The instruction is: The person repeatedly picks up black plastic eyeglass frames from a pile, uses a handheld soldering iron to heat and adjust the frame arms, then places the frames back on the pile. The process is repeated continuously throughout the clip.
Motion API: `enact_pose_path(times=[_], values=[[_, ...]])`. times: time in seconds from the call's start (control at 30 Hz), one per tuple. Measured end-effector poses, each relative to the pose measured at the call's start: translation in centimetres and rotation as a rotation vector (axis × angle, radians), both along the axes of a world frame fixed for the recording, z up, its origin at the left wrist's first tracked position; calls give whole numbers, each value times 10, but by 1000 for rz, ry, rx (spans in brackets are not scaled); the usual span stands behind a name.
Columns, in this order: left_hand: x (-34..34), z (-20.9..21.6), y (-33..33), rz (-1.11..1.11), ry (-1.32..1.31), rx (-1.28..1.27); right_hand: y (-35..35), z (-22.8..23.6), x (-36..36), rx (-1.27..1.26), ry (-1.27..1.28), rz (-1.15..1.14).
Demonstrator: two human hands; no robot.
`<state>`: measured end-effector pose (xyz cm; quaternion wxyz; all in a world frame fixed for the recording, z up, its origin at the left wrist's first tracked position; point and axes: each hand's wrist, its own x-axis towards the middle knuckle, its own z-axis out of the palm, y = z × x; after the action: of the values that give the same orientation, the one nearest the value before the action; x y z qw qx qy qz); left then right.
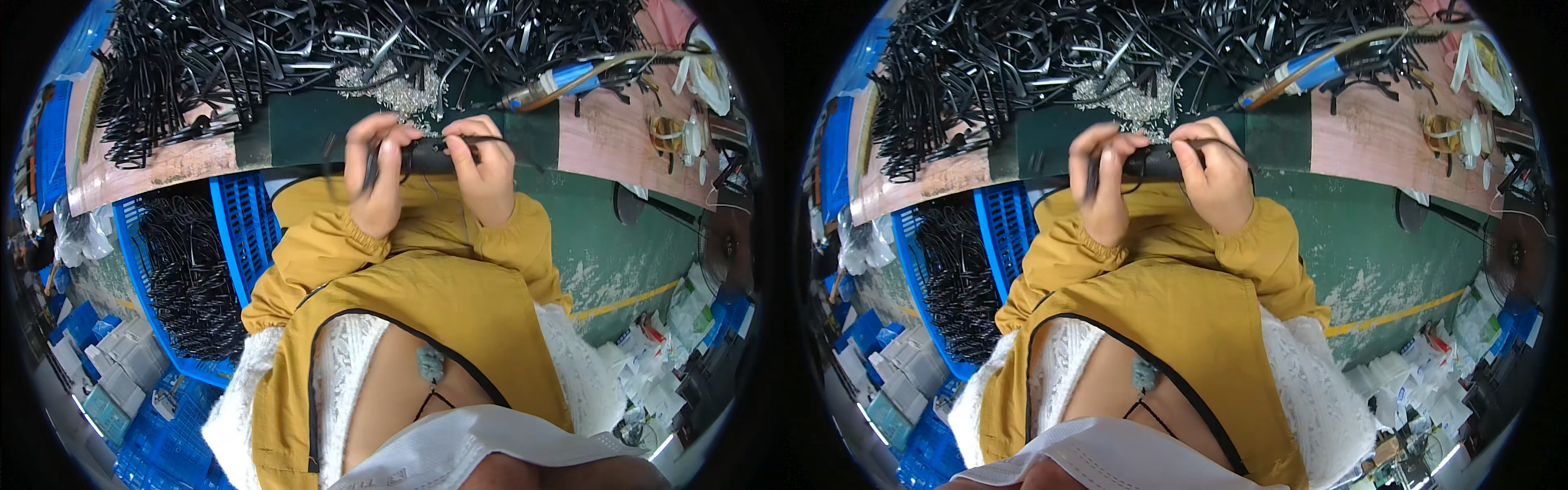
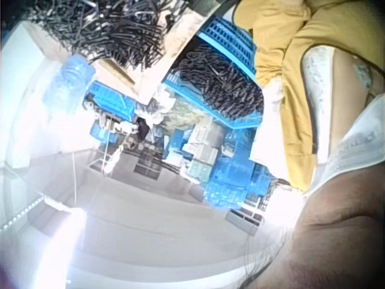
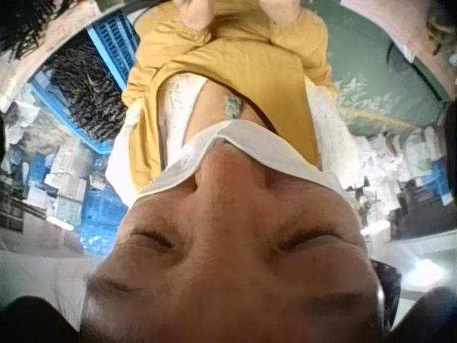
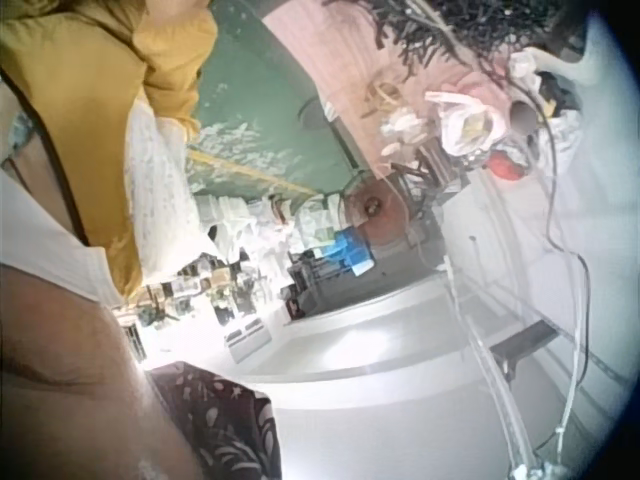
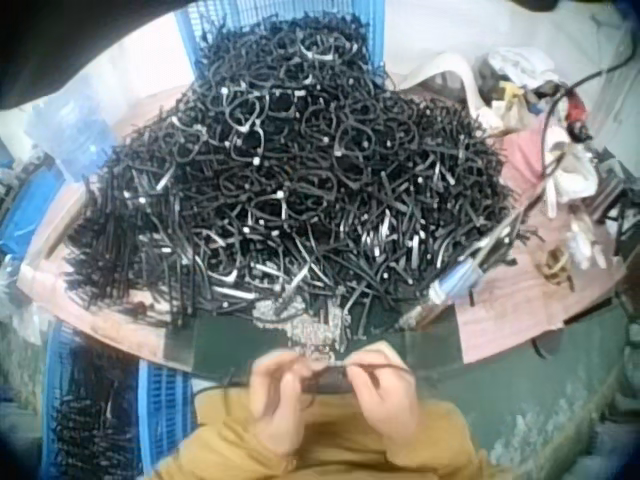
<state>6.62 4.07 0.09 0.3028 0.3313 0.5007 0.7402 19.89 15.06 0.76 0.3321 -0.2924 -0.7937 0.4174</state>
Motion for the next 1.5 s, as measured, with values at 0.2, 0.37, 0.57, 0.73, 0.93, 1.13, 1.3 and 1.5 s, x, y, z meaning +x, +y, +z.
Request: enact_pose_path(times=[0.2,0.37,0.57,0.73,0.93,1.13,1.3,1.5], values=[[-10,-34,-53,-146,105,32,-8,-11,-30,-371,157,-29],[-4,-49,-56,-45,194,13,-9,-15,-31,-436,234,-60],[-4,-53,-52,-68,438,69,-12,-14,-42,12,97,-39],[-9,-13,-40,80,-51,77,-6,3,-28,-42,-23,166],[-64,2,-43,127,-525,-98,51,49,-95,-39,-65,420],[-70,-2,-45,60,-382,-172,123,92,-247,954,-179,353],[-68,-5,-45,76,-406,-194,146,73,-260,943,-399,514],[-71,-1,-46,56,-452,-214,105,111,-205,603,393,348]])
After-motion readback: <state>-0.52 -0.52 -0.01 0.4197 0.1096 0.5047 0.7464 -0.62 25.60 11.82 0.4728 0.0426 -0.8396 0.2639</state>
